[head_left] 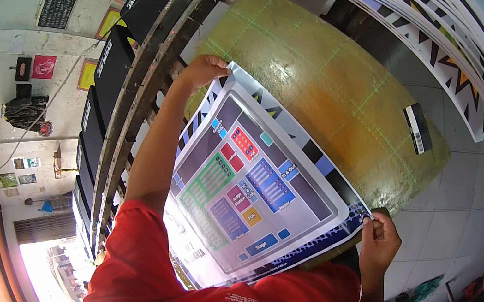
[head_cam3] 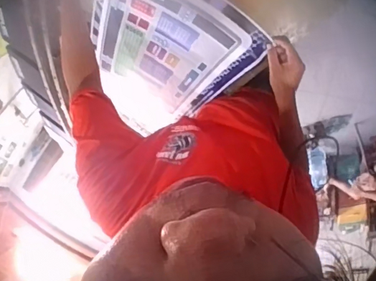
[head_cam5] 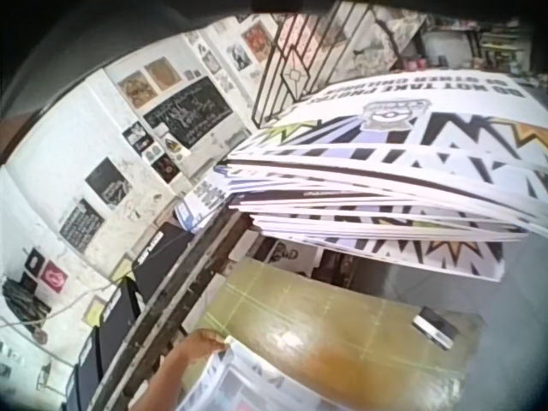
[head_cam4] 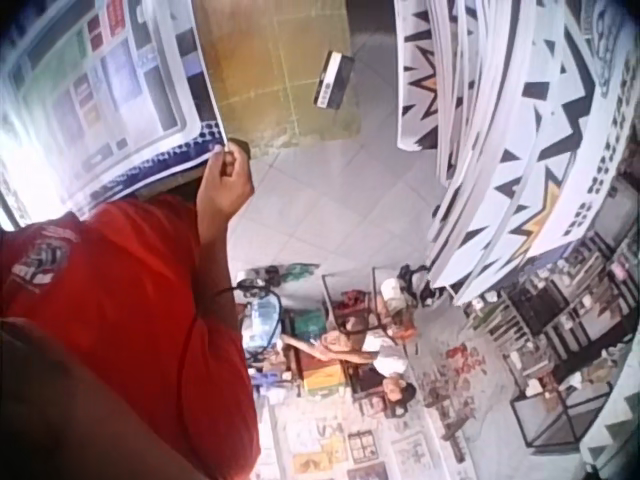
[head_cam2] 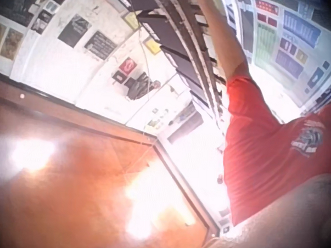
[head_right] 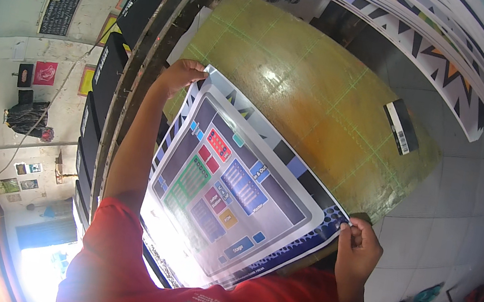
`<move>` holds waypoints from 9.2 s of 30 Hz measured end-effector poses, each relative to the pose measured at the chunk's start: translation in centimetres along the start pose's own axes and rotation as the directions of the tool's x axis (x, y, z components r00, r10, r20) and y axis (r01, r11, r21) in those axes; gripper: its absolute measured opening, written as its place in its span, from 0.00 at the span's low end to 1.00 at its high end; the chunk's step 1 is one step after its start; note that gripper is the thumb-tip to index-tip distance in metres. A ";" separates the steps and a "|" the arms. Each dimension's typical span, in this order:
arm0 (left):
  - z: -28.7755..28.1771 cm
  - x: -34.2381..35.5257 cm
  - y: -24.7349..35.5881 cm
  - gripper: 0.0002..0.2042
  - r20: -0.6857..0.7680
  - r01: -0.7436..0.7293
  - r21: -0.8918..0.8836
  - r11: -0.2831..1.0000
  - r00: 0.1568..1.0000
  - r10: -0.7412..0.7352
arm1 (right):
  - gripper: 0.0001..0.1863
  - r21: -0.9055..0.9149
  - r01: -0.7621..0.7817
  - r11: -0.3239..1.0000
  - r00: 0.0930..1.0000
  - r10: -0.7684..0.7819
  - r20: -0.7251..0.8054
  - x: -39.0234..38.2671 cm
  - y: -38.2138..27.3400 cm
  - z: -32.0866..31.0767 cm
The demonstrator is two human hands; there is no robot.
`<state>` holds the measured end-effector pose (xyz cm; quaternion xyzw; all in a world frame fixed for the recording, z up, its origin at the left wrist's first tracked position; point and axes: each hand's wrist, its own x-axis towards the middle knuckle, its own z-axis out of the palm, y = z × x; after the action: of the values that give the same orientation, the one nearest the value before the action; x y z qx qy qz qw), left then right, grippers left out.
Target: The person sprays a liquid onto a large printed sign labeled 'Entrance and Exit' and smooths it down on a workbench. They then handle a stack of other signs, including a 'Closed' sign and a 'Day 2 Hall Area' map, peeling off backing paper and applying them to the surface.
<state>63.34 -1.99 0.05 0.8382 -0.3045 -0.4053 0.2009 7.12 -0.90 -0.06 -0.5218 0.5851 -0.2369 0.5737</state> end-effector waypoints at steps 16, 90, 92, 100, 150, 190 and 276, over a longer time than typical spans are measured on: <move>-0.9 -0.2 -0.4 0.05 0.079 0.050 -0.016 0.999 0.996 -0.048 | 0.08 -0.172 0.018 0.985 1.000 -0.018 0.000 0.3 -0.1 -0.4; 15.1 -15.7 6.4 0.25 0.021 -0.378 0.839 0.391 0.742 0.671 | 0.08 -0.120 0.178 0.977 0.984 -0.180 0.001 0.2 0.3 0.0; 15.2 -16.1 6.6 0.27 0.025 -0.356 0.852 0.383 0.760 0.650 | 0.08 -0.126 0.188 0.974 0.982 -0.188 0.008 0.1 0.0 -0.1; 14.7 -16.7 6.4 0.30 0.077 -0.359 0.866 0.349 0.784 0.616 | 0.08 -0.077 0.179 0.981 0.984 -0.180 0.001 0.3 0.8 0.0; 22.7 -22.5 8.5 0.46 0.141 -0.456 0.788 0.413 0.787 0.600 | 0.09 0.064 0.185 0.981 0.982 -0.187 0.030 0.3 1.5 -0.1; 30.7 -27.7 10.6 0.43 0.224 -0.635 0.671 0.384 0.666 0.711 | 0.10 -0.031 0.163 0.986 0.987 -0.162 0.019 0.7 1.4 -0.2; 34.9 -55.0 -17.0 0.31 -0.822 0.699 -0.350 0.624 0.090 -0.562 | 0.12 0.079 0.977 0.199 -0.013 -0.313 0.950 22.7 -19.1 27.2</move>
<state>14.58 44.33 0.17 0.9712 0.2135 0.0724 0.0777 43.18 -18.76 0.84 -0.9403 -0.1097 0.0047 0.3220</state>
